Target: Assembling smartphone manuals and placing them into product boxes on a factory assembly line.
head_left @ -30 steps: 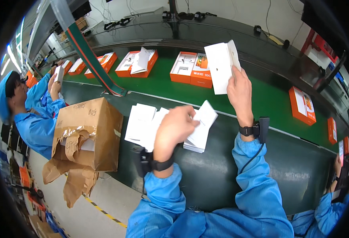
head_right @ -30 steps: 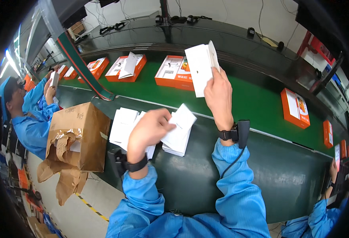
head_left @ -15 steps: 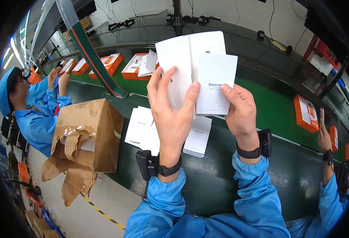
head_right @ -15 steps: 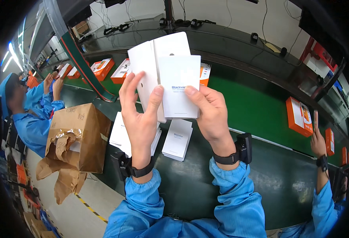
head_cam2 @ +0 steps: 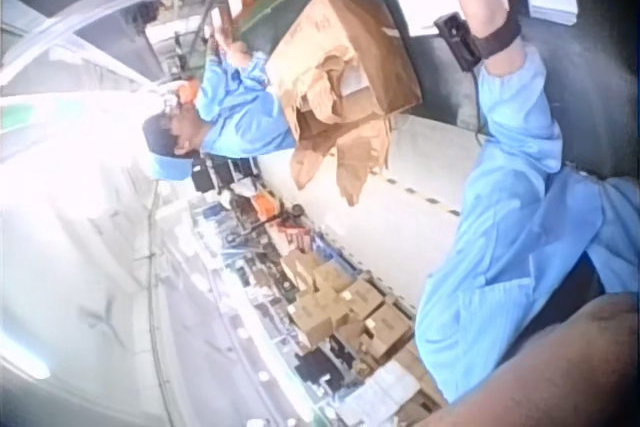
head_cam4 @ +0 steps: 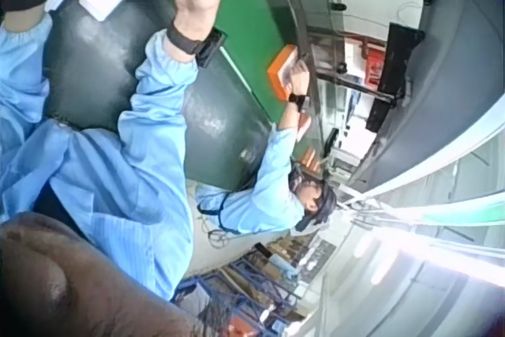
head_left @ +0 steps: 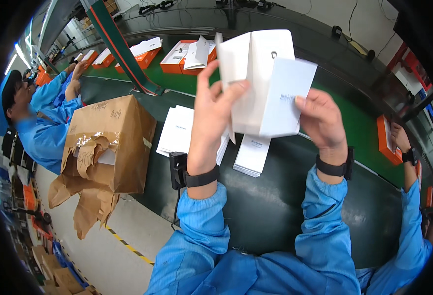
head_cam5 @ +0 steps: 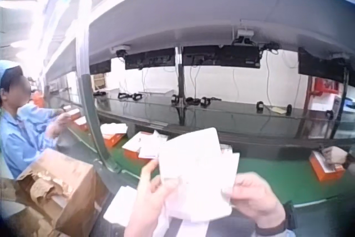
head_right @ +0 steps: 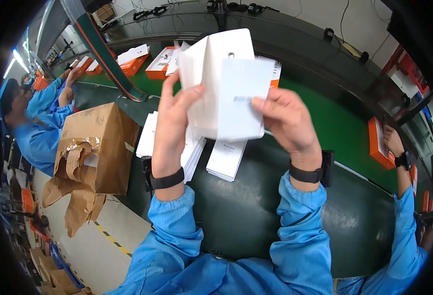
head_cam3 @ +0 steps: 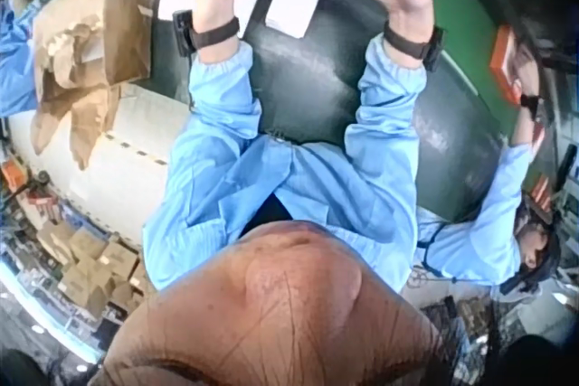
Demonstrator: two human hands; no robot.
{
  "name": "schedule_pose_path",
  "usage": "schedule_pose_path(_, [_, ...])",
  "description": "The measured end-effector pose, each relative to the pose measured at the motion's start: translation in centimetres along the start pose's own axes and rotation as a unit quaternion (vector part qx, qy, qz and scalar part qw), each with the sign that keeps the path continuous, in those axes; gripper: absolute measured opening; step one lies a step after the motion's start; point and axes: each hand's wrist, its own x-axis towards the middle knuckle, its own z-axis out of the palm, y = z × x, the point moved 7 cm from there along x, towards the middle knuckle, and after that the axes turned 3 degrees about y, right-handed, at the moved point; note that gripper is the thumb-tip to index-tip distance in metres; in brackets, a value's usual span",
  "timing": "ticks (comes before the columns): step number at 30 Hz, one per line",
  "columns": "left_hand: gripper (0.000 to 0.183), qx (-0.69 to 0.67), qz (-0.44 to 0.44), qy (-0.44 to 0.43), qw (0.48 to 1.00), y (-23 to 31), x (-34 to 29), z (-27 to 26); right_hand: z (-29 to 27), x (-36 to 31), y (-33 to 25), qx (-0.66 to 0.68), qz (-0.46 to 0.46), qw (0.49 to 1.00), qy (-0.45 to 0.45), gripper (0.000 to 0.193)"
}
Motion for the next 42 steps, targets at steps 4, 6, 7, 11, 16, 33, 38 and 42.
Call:
schedule_pose_path(4, [0.107,0.088,0.044,0.047,0.994,0.7,0.0,-0.7,-3.0,-2.3,-4.6,-0.413,-0.169,0.831,0.332,0.018])
schedule_pose_path(6, [0.108,0.066,0.04,0.015,0.997,1.0,-0.3,0.4,0.5,-2.9,-5.6,-0.328,-0.232,0.866,0.3,0.018])
schedule_pose_path(7, [0.109,0.037,0.042,0.001,0.998,1.2,-0.7,0.9,2.0,-3.0,-5.8,-0.281,-0.262,0.88,0.281,0.018])
schedule_pose_path(11, [0.112,-0.055,0.035,-0.067,0.996,1.0,-2.1,4.6,0.4,-2.2,-4.2,-0.231,-0.168,0.929,0.234,0.021])
schedule_pose_path(16, [0.113,-0.071,0.042,-0.087,0.993,0.9,-2.9,7.1,-0.4,-2.5,-4.3,-0.298,-0.121,0.928,0.19,0.025])
schedule_pose_path(33, [0.08,0.248,0.257,0.127,0.925,2.5,-1.7,6.0,6.1,-1.1,-3.5,-0.02,-0.087,0.989,0.117,0.062])
schedule_pose_path(38, [0.054,0.292,0.278,0.147,0.903,5.0,-3.2,4.9,8.0,-0.8,-2.1,0.011,-0.113,0.989,0.099,0.061])
schedule_pose_path(42, [0.055,0.276,0.35,0.148,0.883,5.5,-4.2,3.0,8.6,-0.7,-0.2,-0.011,-0.179,0.971,0.157,0.062])
